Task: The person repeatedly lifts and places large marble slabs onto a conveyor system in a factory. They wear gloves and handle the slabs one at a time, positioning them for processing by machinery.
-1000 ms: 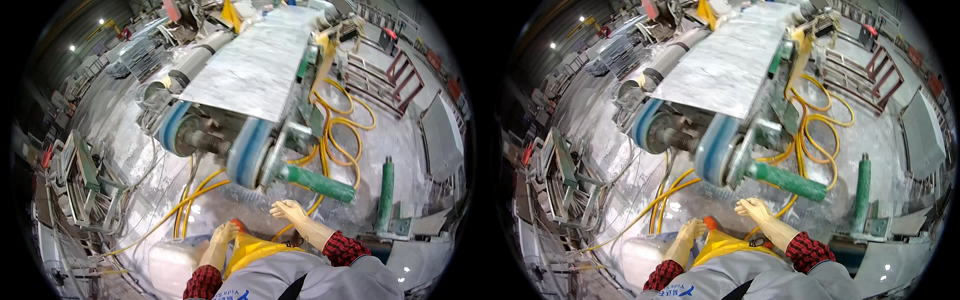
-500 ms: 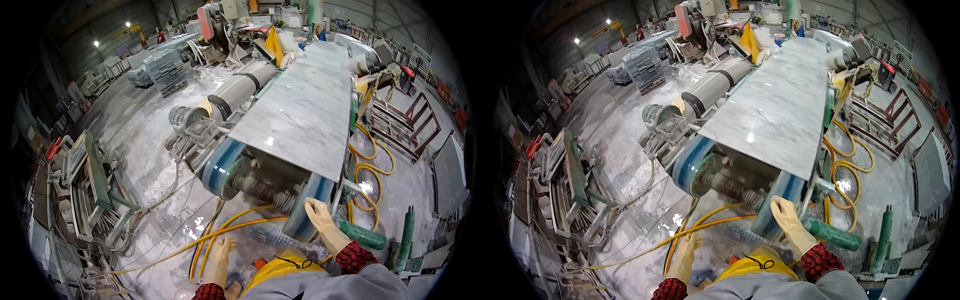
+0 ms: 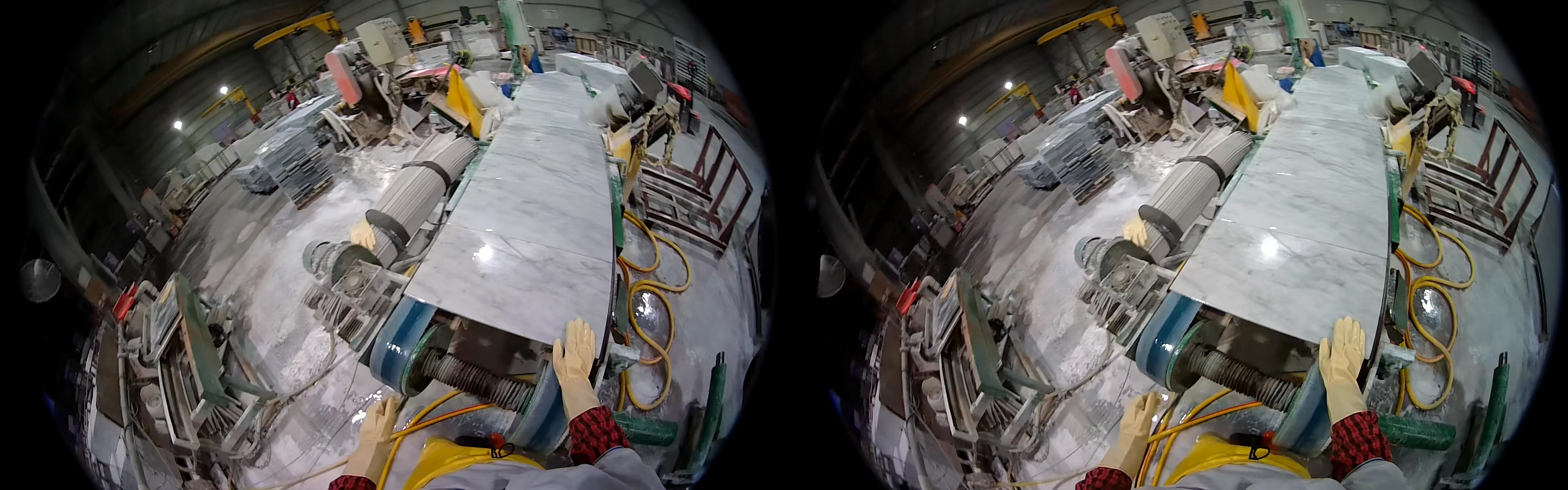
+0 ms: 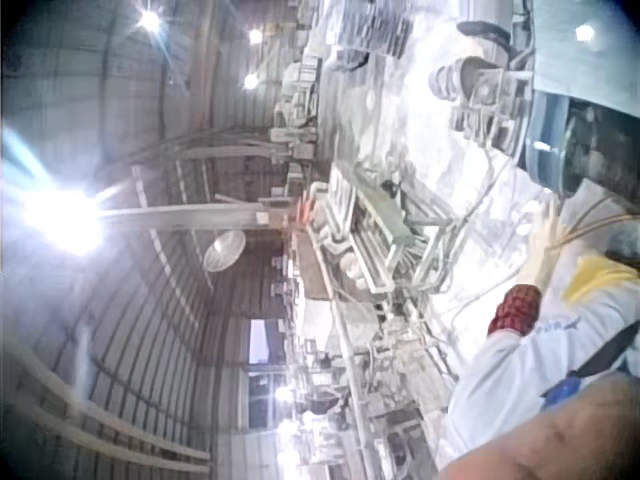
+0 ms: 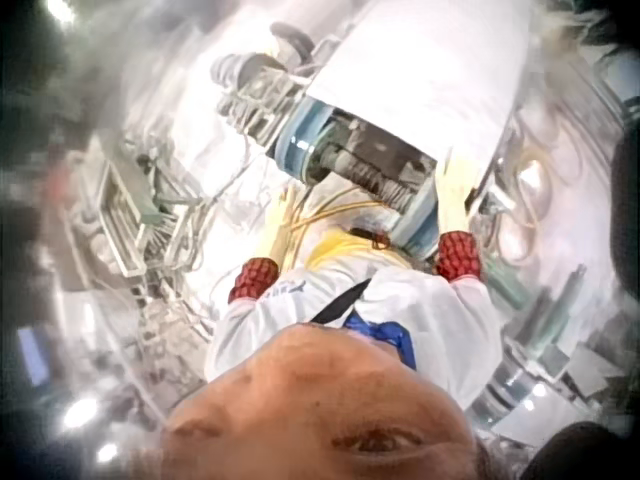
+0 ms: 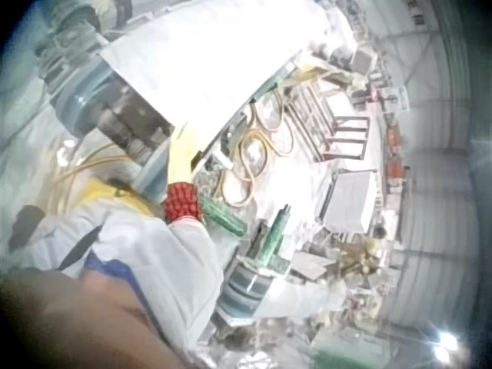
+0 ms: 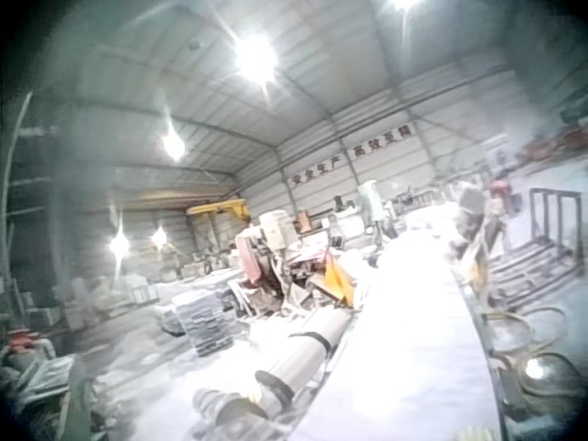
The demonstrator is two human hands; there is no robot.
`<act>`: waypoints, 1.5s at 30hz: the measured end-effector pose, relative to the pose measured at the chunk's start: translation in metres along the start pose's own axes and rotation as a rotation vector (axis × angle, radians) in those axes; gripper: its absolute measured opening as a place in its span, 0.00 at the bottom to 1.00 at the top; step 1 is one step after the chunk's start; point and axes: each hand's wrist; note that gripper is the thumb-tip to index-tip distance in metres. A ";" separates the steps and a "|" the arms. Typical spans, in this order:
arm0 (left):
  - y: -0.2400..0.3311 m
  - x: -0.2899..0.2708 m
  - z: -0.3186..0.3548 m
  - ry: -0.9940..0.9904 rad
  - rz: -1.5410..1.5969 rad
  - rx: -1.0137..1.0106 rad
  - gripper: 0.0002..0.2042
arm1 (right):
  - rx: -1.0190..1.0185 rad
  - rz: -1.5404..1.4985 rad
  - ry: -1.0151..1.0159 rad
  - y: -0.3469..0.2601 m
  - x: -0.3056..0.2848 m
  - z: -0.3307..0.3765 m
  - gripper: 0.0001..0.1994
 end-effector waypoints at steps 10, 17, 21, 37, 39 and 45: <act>0.093 0.034 -0.207 0.107 -0.396 1.094 0.23 | 0.024 -0.001 0.033 -0.012 -0.040 -0.010 0.24; 0.153 0.066 -0.286 0.020 -0.562 1.164 0.24 | 0.081 0.158 0.056 -0.006 -0.041 0.007 0.24; 0.160 0.074 -0.302 0.052 -0.537 1.190 0.24 | 0.110 0.079 0.007 -0.034 -0.066 -0.009 0.25; 0.153 0.083 -0.308 0.087 -0.608 1.216 0.22 | 0.118 -0.009 -0.019 -0.027 -0.079 -0.025 0.17; 0.155 0.083 -0.308 0.072 -0.609 1.215 0.21 | 0.066 -0.044 0.019 -0.017 -0.079 -0.030 0.16; 0.160 0.073 -0.300 -0.020 -0.639 1.150 0.22 | 0.056 0.053 0.128 -0.036 -0.086 -0.035 0.18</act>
Point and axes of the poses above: each hand's wrist, its own z-axis away from the middle knuckle, its own x-axis out of the palm, y = z × x, and after that the axes turned 1 degree about -x, right-handed
